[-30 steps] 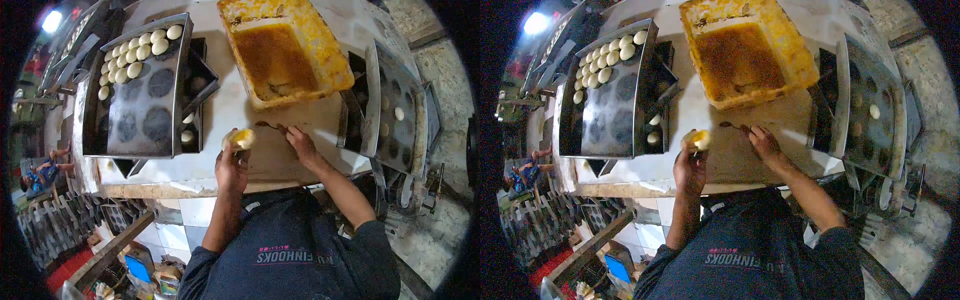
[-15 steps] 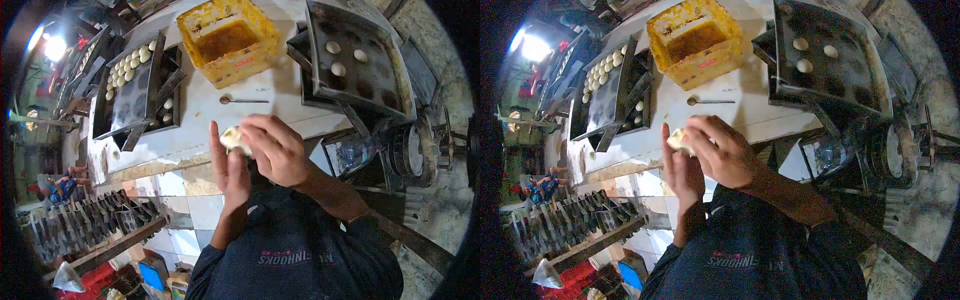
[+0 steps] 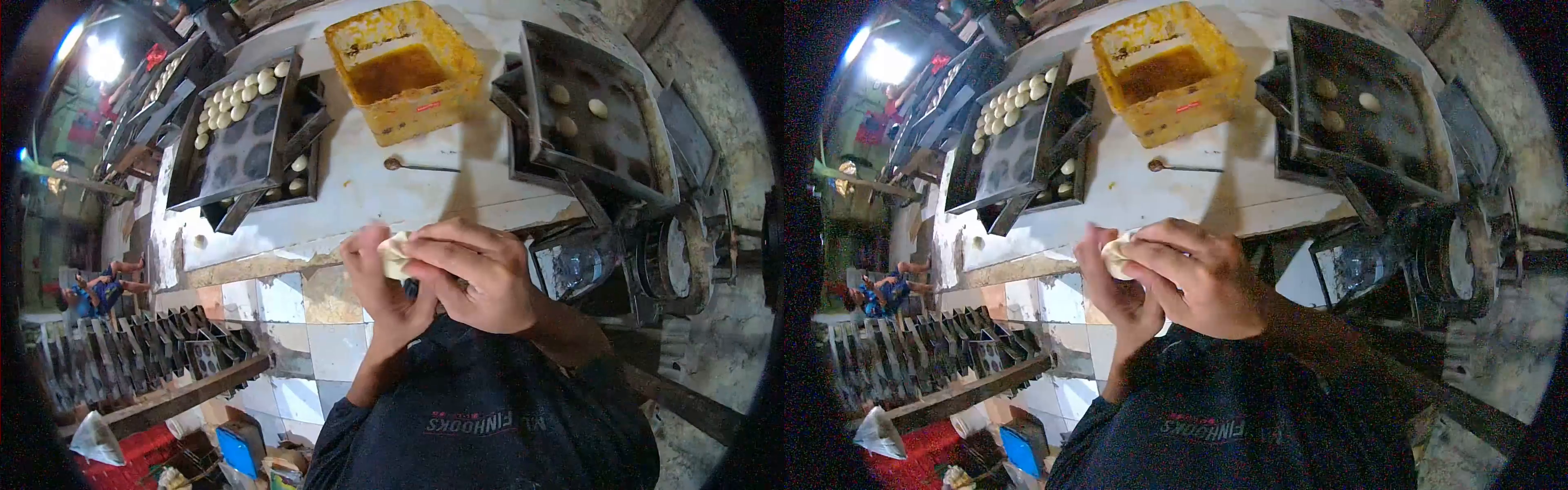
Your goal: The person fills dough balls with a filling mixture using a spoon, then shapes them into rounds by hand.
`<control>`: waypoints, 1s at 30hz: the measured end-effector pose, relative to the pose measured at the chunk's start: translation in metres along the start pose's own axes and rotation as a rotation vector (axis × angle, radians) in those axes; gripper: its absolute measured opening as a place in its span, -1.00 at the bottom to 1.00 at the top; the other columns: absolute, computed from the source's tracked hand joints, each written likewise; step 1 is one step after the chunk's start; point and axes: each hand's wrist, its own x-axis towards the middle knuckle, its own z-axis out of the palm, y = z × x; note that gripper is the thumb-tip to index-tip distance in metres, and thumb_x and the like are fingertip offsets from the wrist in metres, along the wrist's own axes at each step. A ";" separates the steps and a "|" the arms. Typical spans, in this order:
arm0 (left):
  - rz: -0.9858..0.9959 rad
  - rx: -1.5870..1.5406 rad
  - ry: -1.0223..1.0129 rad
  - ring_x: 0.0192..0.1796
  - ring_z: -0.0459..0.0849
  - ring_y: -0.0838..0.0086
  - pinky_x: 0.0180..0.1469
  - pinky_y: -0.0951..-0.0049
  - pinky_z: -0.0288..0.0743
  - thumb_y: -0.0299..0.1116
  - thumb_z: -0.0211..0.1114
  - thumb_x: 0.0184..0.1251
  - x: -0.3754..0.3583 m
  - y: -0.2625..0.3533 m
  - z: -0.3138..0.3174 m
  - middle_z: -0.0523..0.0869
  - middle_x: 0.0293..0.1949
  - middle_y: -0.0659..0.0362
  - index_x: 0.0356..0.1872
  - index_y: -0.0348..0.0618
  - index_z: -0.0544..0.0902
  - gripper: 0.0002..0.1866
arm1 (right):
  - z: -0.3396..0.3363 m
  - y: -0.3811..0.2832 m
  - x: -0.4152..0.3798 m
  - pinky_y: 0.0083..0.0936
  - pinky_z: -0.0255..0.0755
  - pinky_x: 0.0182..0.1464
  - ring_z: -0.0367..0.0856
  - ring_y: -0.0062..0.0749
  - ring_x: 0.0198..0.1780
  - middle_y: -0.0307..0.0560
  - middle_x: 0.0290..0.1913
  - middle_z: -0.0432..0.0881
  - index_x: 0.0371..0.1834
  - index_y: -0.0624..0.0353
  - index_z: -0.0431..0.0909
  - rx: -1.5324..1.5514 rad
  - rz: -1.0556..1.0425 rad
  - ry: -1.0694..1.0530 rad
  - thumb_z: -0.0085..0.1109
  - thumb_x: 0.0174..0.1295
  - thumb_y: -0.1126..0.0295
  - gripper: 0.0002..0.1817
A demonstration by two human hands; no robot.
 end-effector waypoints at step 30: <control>-0.265 -0.334 -0.690 -0.41 0.61 0.39 -0.31 0.38 0.47 -0.23 0.42 0.14 0.057 -0.086 0.140 0.62 -0.47 0.13 -0.47 -0.15 0.56 -0.75 | -0.084 0.091 0.012 -0.14 0.37 0.23 0.46 0.02 0.16 0.15 0.14 0.46 0.16 0.23 0.47 -0.206 -0.049 0.023 0.22 0.14 0.45 -0.54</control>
